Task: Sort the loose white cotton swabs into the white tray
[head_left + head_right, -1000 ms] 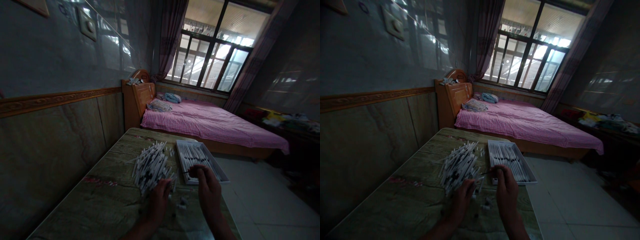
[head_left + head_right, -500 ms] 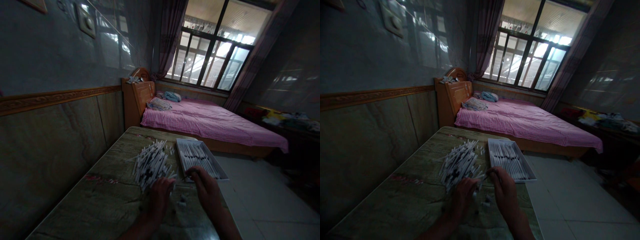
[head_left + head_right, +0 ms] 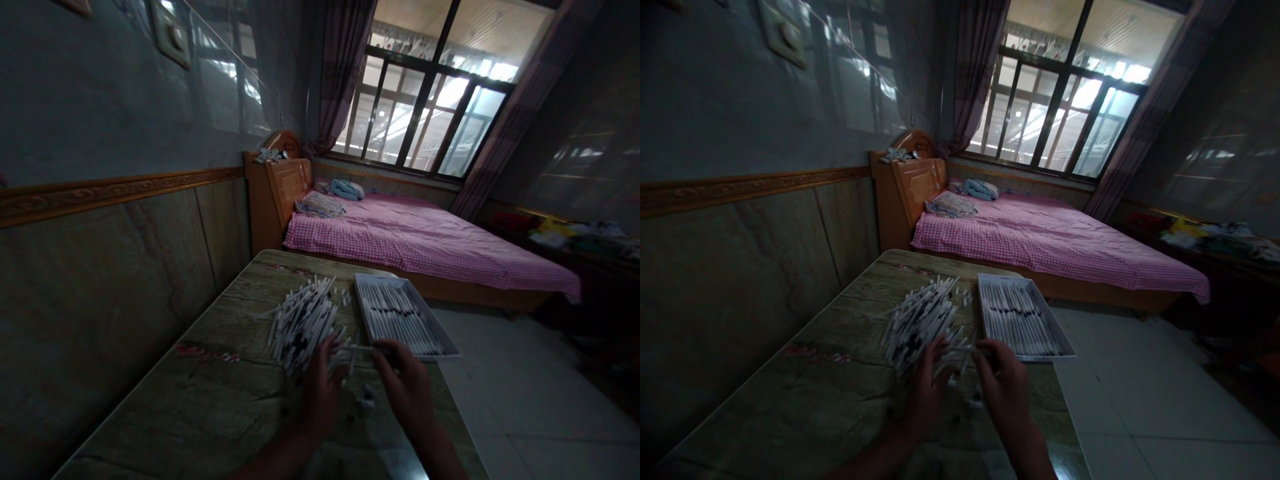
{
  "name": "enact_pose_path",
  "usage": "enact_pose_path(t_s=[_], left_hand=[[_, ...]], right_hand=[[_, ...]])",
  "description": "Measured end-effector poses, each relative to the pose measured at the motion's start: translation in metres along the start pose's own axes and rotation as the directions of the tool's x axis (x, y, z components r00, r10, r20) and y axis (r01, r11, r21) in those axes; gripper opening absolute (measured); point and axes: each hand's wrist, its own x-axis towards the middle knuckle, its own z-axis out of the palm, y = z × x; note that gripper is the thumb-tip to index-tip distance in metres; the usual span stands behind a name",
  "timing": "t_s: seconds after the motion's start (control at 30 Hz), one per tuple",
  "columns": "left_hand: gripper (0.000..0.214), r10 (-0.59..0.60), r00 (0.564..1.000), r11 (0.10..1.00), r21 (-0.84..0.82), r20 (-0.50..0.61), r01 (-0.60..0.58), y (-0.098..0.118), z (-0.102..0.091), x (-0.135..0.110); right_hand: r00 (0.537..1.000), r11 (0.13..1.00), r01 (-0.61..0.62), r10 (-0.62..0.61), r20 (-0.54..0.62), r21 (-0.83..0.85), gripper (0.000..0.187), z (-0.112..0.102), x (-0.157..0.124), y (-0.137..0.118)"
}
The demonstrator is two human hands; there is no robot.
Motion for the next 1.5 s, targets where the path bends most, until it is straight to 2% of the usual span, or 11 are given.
enact_pose_path(t_s=[0.07,0.13,0.27,0.37,0.53,0.7,0.87,0.97,1.13,1.33,1.5], left_hand=[[0.056,-0.135,0.99,0.981,-0.147,-0.036,0.128,0.002,0.003,0.002],[0.058,-0.215,0.976,0.937,-0.272,0.041,0.218,0.003,0.006,0.003],[0.05,-0.259,0.937,0.872,-0.361,0.235,0.331,0.007,0.007,0.003],[0.041,-0.329,0.915,0.822,-0.406,0.233,0.399,0.01,0.005,0.004],[0.036,-0.446,0.872,0.716,-0.504,0.202,0.483,0.013,0.007,0.01],[0.03,-0.487,0.859,0.647,-0.596,0.157,0.476,0.013,0.009,0.012],[0.03,-0.501,0.85,0.657,-0.567,0.165,0.497,0.012,0.01,0.011],[0.033,-0.509,0.849,0.672,-0.552,0.14,0.494,0.011,0.009,0.012],[0.038,-0.532,0.847,0.685,-0.581,0.014,0.439,0.009,0.006,0.016],[0.037,-0.525,0.851,0.712,-0.558,-0.022,0.425,0.005,0.004,0.017],[0.036,-0.502,0.859,0.759,-0.526,-0.097,0.384,-0.002,0.005,0.018]], right_hand=[[0.993,0.994,-0.076,0.083,-0.087,0.08,0.028,0.001,0.0,0.0],[0.983,0.981,-0.13,0.146,-0.11,0.141,0.032,0.005,-0.002,-0.001],[0.99,0.968,-0.143,0.136,0.047,0.207,0.027,0.024,-0.013,0.0],[0.976,0.962,-0.132,0.084,0.203,0.237,0.026,0.034,-0.02,0.008],[0.973,0.985,-0.163,0.15,0.174,0.062,0.028,0.023,-0.024,0.04],[0.921,0.943,-0.106,0.213,0.326,-0.316,0.02,0.0,-0.035,0.054],[0.875,0.846,-0.032,0.281,0.394,-0.532,0.02,0.002,-0.051,0.051],[0.881,0.807,-0.016,0.291,0.374,-0.59,0.019,0.009,-0.052,0.051],[0.889,0.737,0.051,0.274,0.367,-0.674,0.017,0.018,-0.04,0.051],[0.897,0.65,0.075,0.288,0.336,-0.757,0.022,0.023,-0.023,0.048],[0.927,0.713,0.096,0.189,0.323,-0.695,0.027,0.032,-0.021,0.037]])
